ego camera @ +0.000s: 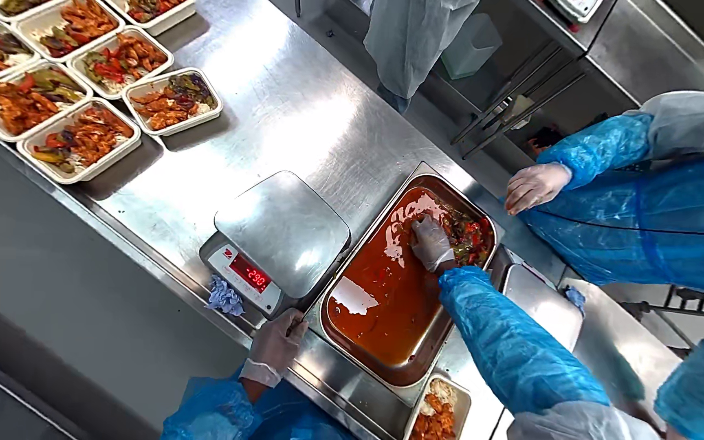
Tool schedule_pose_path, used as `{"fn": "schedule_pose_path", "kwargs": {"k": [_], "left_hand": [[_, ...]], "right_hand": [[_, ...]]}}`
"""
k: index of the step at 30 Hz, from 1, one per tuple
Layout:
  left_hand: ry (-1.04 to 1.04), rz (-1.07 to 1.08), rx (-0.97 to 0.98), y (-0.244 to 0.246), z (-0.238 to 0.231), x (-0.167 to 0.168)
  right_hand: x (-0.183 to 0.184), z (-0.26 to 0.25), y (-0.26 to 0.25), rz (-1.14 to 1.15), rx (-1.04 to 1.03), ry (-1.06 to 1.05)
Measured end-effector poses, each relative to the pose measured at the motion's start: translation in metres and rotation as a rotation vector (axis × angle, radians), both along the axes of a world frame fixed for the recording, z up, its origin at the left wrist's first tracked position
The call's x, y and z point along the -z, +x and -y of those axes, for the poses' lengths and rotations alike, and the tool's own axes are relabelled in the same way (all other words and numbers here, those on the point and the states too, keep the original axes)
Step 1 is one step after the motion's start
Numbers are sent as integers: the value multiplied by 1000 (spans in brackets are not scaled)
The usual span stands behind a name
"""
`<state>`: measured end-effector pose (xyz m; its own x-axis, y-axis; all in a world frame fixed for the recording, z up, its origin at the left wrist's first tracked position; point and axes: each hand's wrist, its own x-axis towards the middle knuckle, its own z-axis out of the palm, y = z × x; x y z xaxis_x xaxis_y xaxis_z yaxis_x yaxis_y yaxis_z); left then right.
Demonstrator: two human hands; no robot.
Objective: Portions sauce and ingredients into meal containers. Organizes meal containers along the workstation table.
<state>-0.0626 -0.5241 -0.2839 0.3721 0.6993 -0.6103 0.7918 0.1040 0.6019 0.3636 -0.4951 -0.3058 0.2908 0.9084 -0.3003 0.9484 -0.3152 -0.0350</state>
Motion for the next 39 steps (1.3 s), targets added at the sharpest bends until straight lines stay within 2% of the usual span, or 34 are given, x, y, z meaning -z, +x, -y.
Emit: {"fn": "schedule_pose_path", "kwargs": {"k": [8, 12, 17, 21, 24, 27, 28, 29, 30, 31, 32, 33, 34, 35, 36, 39], "left_hand": [[-6, 12, -11, -1, 1, 3], [13, 17, -6, -1, 1, 3], [26, 37, -4, -1, 1, 3], [28, 33, 4, -2, 1, 4], [11, 12, 14, -1, 1, 5], [5, 3, 17, 0, 1, 4], [10, 7, 15, 0, 1, 2], [13, 21, 8, 0, 0, 0], [12, 29, -2, 1, 1, -1], [14, 35, -12, 1, 1, -1], [17, 36, -16, 0, 2, 1], [23, 40, -16, -1, 3, 2], [30, 39, -16, -1, 4, 5], [34, 42, -18, -1, 4, 6], [37, 46, -19, -2, 5, 7], [23, 46, -15, -1, 4, 5]], "right_hand": [[-28, 43, 60, 127, 0, -179], [-36, 56, 84, 110, 69, -137], [-58, 70, 104, -34, 268, 54], [-70, 64, 84, -72, 274, 155], [-51, 56, 45, -158, 136, 103], [-33, 50, 0, -165, -93, 95], [-52, 44, -22, -142, -129, 24], [-105, 19, -52, -167, -15, -388], [-133, 3, -70, -179, 66, -583], [-143, 1, -74, -161, 96, -665], [-135, 12, -64, -117, 50, -659], [-110, 35, -41, -56, -49, -543], [-60, 70, -4, 0, -194, -177], [-40, 78, 20, 21, -212, -178], [-36, 79, 31, 41, -198, -262], [-44, 73, 42, 117, -174, -420]]}}
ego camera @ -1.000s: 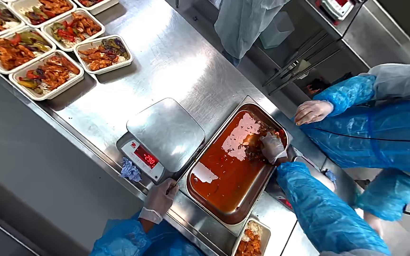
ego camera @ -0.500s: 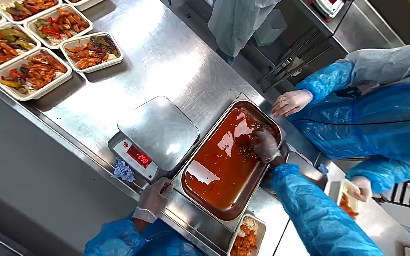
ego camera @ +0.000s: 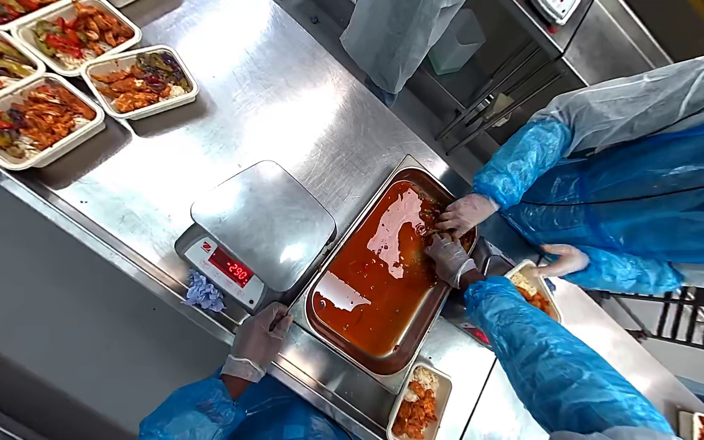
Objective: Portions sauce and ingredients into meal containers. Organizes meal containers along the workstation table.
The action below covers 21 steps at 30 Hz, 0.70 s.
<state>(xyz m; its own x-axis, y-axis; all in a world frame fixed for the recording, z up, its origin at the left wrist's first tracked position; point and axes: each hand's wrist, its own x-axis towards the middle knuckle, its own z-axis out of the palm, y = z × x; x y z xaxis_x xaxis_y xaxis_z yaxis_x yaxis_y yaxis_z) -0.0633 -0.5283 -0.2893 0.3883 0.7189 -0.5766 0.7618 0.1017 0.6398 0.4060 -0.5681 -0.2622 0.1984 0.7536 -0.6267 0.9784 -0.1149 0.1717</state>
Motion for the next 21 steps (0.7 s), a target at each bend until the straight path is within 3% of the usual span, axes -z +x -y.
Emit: {"fn": "schedule_pose_path", "kwargs": {"k": [9, 15, 21], "left_hand": [[-22, -4, -7, 0, -1, -3], [4, 16, -5, -2, -1, 0], [-47, 9, -22, -1, -3, -3]], "right_hand": [[-1, -3, 15, 111, 36, 39], [-29, -21, 8, 137, 196, -4], [-52, -19, -39, -65, 427, 12]]}}
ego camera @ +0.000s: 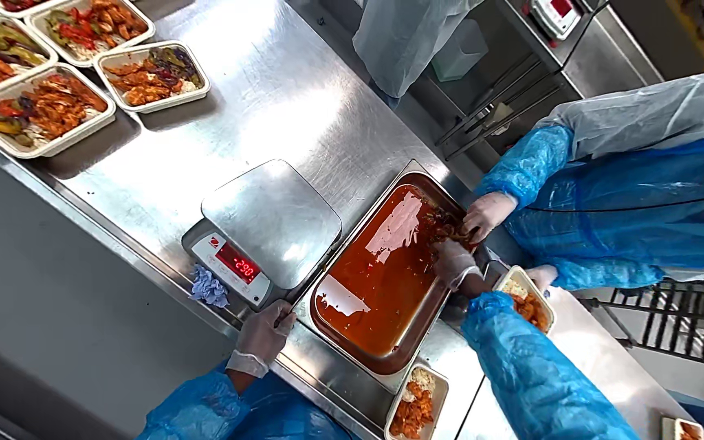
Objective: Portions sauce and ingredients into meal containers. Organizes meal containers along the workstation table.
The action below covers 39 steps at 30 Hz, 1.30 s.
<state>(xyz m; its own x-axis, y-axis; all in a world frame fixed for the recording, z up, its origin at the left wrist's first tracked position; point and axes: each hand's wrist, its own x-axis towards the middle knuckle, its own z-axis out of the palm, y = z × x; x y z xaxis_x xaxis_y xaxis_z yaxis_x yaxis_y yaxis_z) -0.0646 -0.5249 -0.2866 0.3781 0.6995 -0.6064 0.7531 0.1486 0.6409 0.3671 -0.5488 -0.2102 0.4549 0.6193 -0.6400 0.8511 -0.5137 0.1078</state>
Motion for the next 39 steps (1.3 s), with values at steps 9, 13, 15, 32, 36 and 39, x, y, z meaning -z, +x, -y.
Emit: {"fn": "schedule_pose_path", "kwargs": {"k": [9, 13, 15, 32, 36, 39], "left_hand": [[0, 9, -19, -1, 1, 3], [2, 8, 0, 0, 0, 3], [0, 10, -2, -1, 0, 4], [-23, 12, 7, -2, -4, 1], [-36, -19, 39, 0, -6, -3], [-26, -32, 48, -3, -4, -2]], "right_hand": [[56, 18, 0, 24, 294, 99], [66, 2, 24, 96, 332, 161], [74, -3, 32, 131, 334, 207], [3, 48, -52, -354, 419, 480], [-33, 52, -61, -425, 355, 491], [-66, 50, -60, -541, 459, 639]]}}
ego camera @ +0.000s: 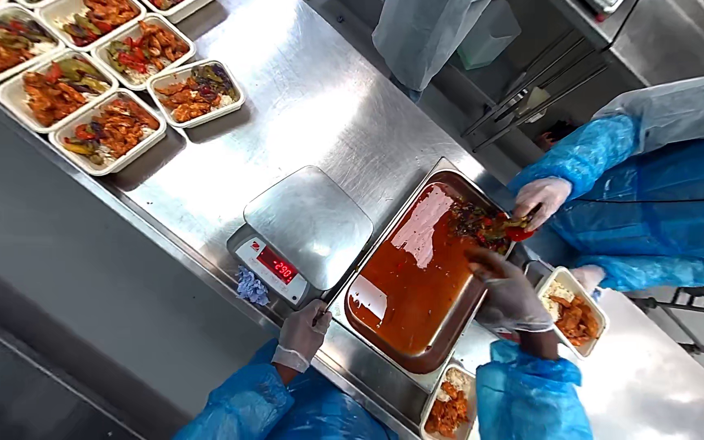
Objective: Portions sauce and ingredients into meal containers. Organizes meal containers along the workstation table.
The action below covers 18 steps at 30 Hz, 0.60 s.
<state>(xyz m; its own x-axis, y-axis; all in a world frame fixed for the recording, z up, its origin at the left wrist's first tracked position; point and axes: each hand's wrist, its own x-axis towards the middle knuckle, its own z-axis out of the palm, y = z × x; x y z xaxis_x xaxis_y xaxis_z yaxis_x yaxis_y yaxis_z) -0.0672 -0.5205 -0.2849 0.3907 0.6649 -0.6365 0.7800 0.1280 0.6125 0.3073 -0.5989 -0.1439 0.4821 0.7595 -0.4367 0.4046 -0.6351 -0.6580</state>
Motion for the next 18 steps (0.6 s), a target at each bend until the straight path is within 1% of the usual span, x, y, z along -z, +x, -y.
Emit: {"fn": "schedule_pose_path", "kwargs": {"k": [1, 2, 3, 4, 6, 7, 8, 10, 12, 15, 18], "left_hand": [[1, -4, 3, 0, 0, 0], [4, -2, 3, 0, 0, 0], [13, 1, 1, 0, 0, 1], [26, 3, 0, -1, 1, 2], [36, 1, 19, -2, 3, 3], [38, 7, 27, -1, 0, 3], [30, 11, 32, 0, -2, 2], [18, 5, 29, -2, 0, -1], [18, 3, 27, -1, 0, -3], [24, -3, 30, 0, 1, 2], [38, 4, 32, -1, 1, 3]], "right_hand": [[-4, -2, 2, -70, 55, 64], [1, -6, 4, -130, 94, 124], [17, -12, 6, -132, 98, 161], [43, -20, 6, -71, 64, 138], [97, -33, -5, 148, -94, -74], [115, -39, -18, 211, -170, -156], [128, -45, -34, 251, -225, -189], [137, -45, -69, 296, -276, -181], [135, -39, -94, 333, -239, -92], [144, -42, -104, 441, -192, -87], [151, -45, -104, 489, -215, -88]]}}
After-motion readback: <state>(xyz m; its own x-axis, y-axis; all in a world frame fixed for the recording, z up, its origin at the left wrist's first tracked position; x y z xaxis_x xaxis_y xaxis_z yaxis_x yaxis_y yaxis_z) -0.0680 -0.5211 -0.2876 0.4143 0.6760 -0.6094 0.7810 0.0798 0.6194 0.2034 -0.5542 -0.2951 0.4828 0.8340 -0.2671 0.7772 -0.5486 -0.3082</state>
